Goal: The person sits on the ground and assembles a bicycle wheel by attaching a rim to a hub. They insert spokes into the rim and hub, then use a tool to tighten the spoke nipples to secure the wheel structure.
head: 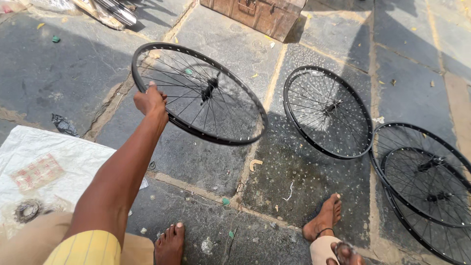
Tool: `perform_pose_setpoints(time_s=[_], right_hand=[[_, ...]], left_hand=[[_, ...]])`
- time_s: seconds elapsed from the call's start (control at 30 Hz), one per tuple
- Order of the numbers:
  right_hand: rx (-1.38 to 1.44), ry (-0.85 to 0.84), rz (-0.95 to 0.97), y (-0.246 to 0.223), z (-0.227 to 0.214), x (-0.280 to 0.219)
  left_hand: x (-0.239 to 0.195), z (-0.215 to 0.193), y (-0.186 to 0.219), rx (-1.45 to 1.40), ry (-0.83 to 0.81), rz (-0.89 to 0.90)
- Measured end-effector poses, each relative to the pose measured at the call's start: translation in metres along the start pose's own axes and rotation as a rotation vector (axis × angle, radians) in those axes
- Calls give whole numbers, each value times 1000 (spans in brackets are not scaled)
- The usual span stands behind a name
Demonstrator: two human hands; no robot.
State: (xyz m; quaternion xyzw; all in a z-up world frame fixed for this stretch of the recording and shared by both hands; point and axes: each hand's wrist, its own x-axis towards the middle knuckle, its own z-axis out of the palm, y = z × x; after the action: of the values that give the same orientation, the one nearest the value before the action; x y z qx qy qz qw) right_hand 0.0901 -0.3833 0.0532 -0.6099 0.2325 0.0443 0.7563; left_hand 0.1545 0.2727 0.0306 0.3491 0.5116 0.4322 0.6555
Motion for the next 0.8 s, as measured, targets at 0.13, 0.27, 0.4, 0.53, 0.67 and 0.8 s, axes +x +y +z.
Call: perform_pose_setpoints(time_s=[0.13,0.27,0.4,0.53,0.67,0.8], right_hand=[[-165,97,129,51,8,43],[-319,145,141,68,57,77],[-445,266,91,45,78,100],[-534,340,60,21,98,115],[-495,367,101,10,107,108],[-569,377,104,-3,116,106]], left_hand=[[51,25,-101,-98,126,-250],[74,59,-135,-346,-34,-423],[73,83,-127,-255,-252,-375],[15,91,-169,301,-543,-100],[-122,117,-262,452,-845,-311],[-272,154,-335,384,-951,-522]])
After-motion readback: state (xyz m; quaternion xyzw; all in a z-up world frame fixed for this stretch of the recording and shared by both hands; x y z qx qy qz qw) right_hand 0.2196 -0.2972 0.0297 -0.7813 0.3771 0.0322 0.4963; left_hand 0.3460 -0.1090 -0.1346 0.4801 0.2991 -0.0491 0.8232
